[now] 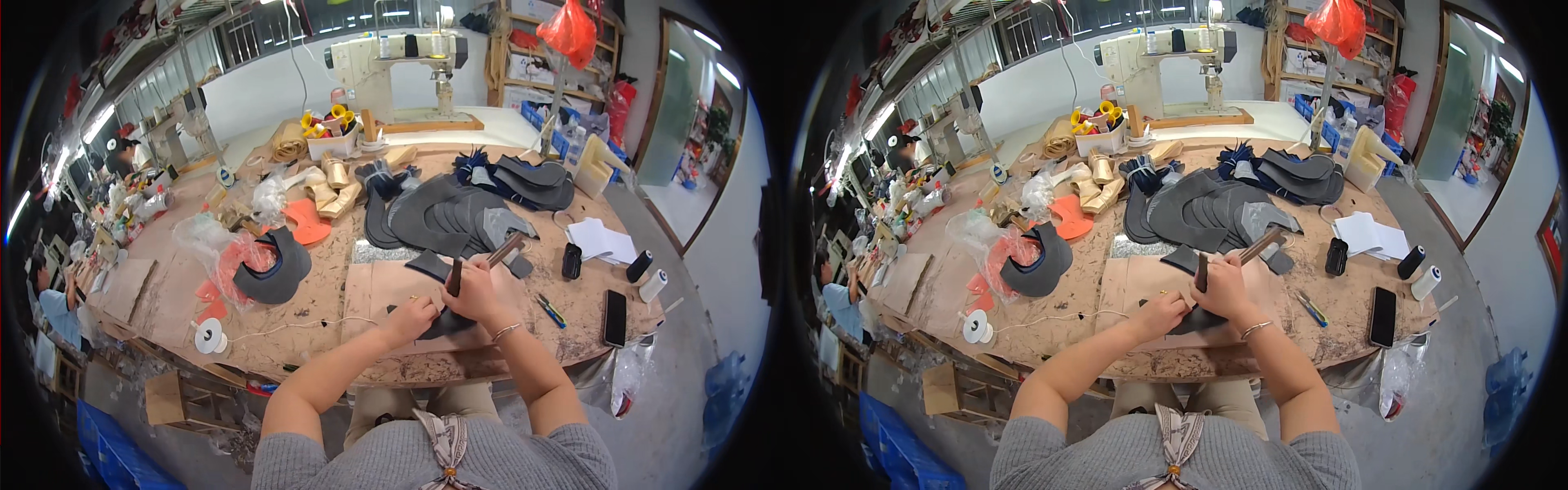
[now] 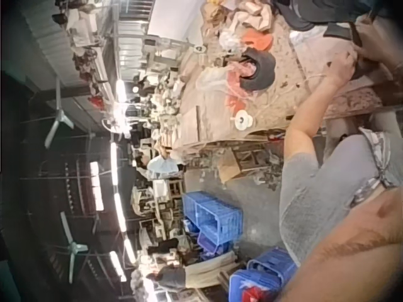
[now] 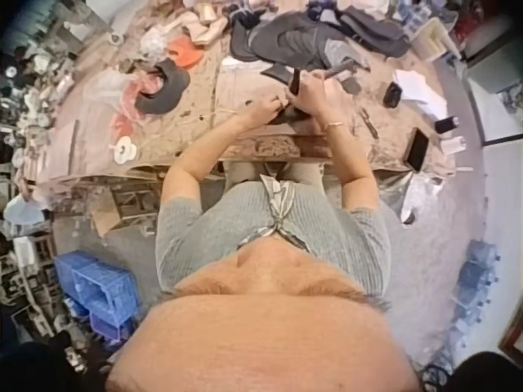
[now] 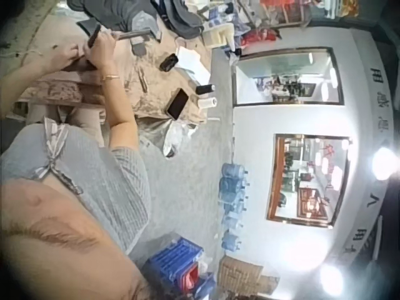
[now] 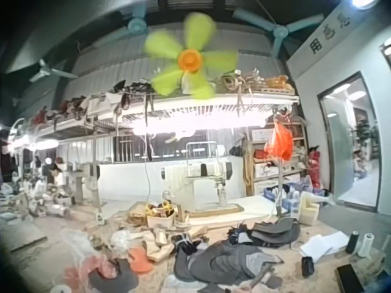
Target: The person sits at a workbench in a workshop and uses a hammer to tap a dark gray fabric piece against a curved wooden block. The person repeatedly positions the fabric on the block and strikes it with the hammer to shape or flatten the material.
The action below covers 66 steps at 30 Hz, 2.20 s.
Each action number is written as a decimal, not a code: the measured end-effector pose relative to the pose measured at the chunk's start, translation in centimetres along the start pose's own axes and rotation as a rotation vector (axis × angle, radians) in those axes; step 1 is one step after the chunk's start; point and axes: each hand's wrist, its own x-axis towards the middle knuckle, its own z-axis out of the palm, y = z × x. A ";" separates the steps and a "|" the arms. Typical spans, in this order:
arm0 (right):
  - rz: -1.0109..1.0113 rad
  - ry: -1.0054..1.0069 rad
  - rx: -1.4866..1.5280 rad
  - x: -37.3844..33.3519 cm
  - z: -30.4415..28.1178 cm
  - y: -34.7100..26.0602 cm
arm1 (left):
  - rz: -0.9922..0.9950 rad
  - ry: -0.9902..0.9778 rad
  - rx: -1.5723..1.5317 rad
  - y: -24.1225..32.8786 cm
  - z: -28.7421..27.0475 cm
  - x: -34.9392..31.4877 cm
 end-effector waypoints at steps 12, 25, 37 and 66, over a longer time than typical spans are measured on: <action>0.008 0.103 -0.069 -0.3 -1.2 0.8 | -0.118 0.093 -0.208 0.4 1.0 -0.3; -0.079 0.409 -0.114 0.7 -3.5 -1.6 | -0.187 0.126 -0.069 2.0 2.1 0.3; 0.013 0.382 -0.209 -1.9 -3.7 0.6 | -0.085 0.089 -0.091 2.7 2.5 1.8; -0.099 0.298 -0.080 -0.4 -2.9 -1.8 | -0.045 0.033 -0.111 0.4 0.0 0.1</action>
